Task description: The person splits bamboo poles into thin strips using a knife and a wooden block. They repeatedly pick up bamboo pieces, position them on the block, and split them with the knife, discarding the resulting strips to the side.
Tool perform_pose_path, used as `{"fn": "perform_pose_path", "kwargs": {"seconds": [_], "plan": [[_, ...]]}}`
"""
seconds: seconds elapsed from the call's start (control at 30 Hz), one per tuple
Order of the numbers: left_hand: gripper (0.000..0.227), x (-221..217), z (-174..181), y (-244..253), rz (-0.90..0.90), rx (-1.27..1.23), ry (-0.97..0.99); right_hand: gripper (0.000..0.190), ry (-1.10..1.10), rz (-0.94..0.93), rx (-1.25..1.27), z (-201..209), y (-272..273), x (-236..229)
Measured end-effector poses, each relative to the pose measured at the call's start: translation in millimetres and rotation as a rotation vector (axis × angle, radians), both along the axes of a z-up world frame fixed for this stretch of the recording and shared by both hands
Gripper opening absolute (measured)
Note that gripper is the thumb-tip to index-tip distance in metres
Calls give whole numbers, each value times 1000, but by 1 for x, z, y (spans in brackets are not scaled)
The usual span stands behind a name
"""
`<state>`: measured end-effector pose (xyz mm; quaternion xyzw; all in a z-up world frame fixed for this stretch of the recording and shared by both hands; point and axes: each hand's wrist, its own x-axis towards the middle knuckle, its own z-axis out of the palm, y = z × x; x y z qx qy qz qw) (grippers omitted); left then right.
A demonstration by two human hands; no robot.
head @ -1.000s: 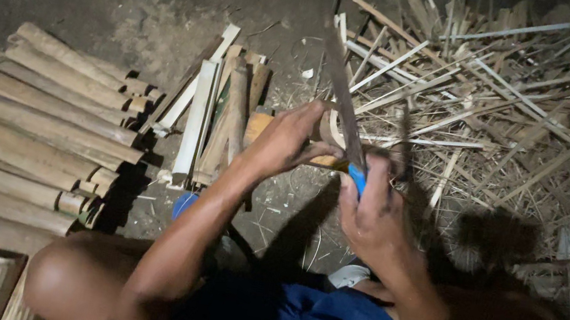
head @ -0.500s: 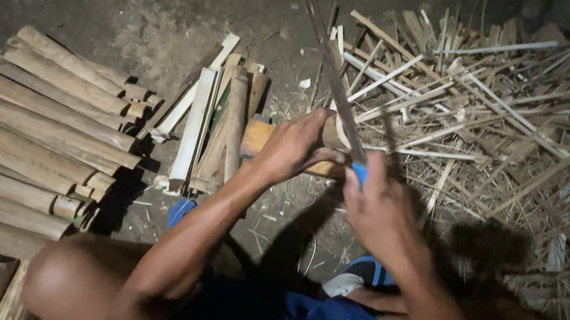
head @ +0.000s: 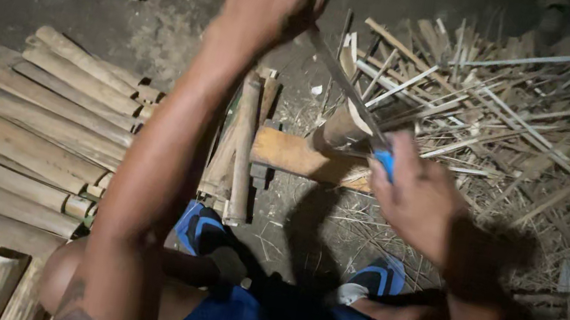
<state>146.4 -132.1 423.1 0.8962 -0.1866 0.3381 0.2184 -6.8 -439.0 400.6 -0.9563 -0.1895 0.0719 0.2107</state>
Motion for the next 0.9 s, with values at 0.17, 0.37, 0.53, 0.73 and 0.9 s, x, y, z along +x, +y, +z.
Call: {"fn": "perform_pose_path", "kwargs": {"seconds": [0.17,0.37,0.53,0.73,0.9], "plan": [[43,-21,-120,-17,171,261,91,33,38,98,6,-69,20,20],[58,10,-202,14,183,310,803,34,34,51,-40,-204,-9,54],[59,-31,-279,4,95,315,653,39,246,37,-42,-303,-6,52],[66,-42,-243,-27,-183,-473,511,46,269,-130,1,-409,22,36],[55,-84,-165,-73,-260,-872,78,11,-223,-56,86,-433,43,33]]}}
